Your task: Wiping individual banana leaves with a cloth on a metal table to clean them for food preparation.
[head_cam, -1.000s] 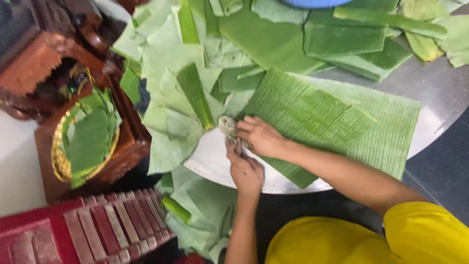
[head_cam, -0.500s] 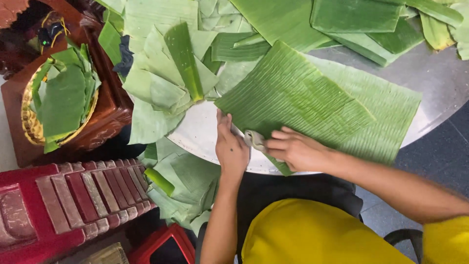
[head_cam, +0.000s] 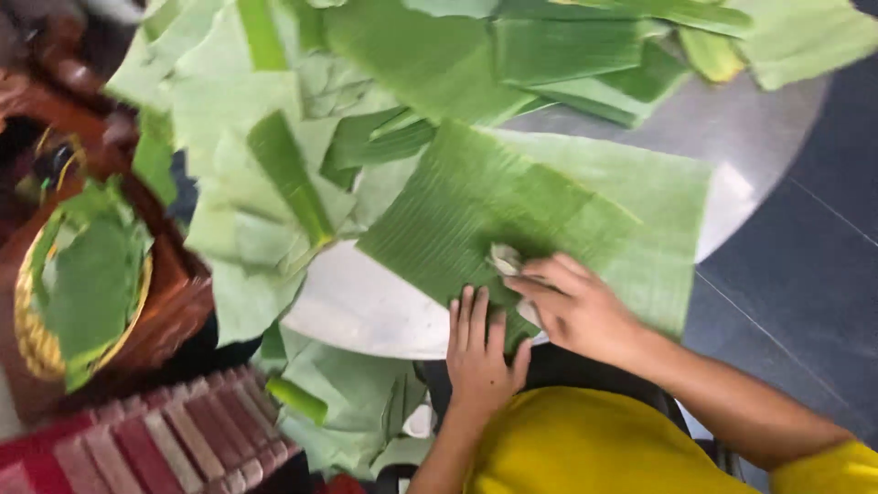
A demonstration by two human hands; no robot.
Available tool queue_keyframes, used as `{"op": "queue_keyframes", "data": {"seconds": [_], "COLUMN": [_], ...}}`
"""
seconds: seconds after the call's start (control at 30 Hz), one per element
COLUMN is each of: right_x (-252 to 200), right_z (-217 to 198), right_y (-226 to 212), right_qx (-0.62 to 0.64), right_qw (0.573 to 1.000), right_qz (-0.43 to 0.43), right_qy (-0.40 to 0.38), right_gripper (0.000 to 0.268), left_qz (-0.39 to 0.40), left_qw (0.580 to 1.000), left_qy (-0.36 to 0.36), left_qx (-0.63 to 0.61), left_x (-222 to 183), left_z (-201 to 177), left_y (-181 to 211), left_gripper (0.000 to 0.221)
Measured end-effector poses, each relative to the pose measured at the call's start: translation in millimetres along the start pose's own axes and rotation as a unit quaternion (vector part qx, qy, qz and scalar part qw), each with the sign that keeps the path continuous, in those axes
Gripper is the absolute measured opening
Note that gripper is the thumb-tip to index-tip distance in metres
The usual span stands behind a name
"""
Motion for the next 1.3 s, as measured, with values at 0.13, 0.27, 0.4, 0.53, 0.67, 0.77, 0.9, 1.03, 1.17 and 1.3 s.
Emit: {"op": "queue_keyframes", "data": {"seconds": [0.13, 0.27, 0.4, 0.53, 0.67, 0.77, 0.9, 1.03, 1.17, 1.3], "right_x": [12.2, 16.7, 31.2, 88.8, 85.5, 66.5, 17.4, 7.8, 28.5, 49.7], "right_z": [-0.4, -50.9, 2.6, 53.9, 64.7, -18.6, -43.7, -0.3, 44.9, 56.7], "right_y": [64.6, 140.1, 100.8, 10.7, 148.9, 150.1, 167.5, 141.9, 77.7, 64.0], "right_qx": [0.071, -0.208, 0.020, 0.019, -0.128, -0.100, -0.123, -0.105, -0.052, -0.075], "right_qw": [0.994, 0.974, 0.996, 0.992, 0.985, 0.994, 0.984, 0.993, 0.997, 0.996], "right_qz": [0.079, 0.071, 0.017, -0.116, 0.055, 0.028, 0.049, 0.044, -0.046, -0.052], "right_qy": [-0.032, 0.045, 0.086, -0.053, -0.098, 0.032, 0.122, 0.042, -0.029, -0.014], "right_gripper": [0.029, 0.025, 0.005, 0.024, 0.041, 0.051, 0.038, 0.041, 0.052, 0.040], "left_qz": [0.003, 0.021, 0.024, -0.002, -0.007, 0.007, -0.035, -0.260, -0.381, -0.412], "left_qw": [0.998, 0.998, 0.999, 0.999, 0.996, 0.996, 0.981, 0.863, 0.677, 0.554], "left_qy": [-0.054, -0.046, -0.028, -0.051, -0.050, -0.031, 0.158, 0.424, 0.629, 0.710], "left_qx": [0.012, 0.029, 0.009, -0.018, -0.076, -0.080, -0.104, -0.092, -0.002, -0.139], "left_x": [3.7, 3.7, 1.4, -1.6, 14.2, -4.6, -14.8, -67.2, -253.3, -379.4], "left_z": [0.2, -0.5, 0.6, 4.2, -15.2, -3.4, -63.8, -196.1, -275.8, -260.3], "left_y": [7.2, 11.3, 8.1, 0.0, 4.5, -15.5, -57.6, -142.9, -264.8, -318.2], "left_gripper": [0.054, 0.064, 0.060, 0.073, 0.057, 0.043, 0.027, 0.019, 0.013, 0.023]}}
Point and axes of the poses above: each hand's wrist, its own x-axis towards the middle knuckle, its own z-axis out of the palm, y = z × x, the point moved 10 cm from there along x, towards the middle knuckle, and after that the axes turned 1 degree about -x, right-handed, at the moved point
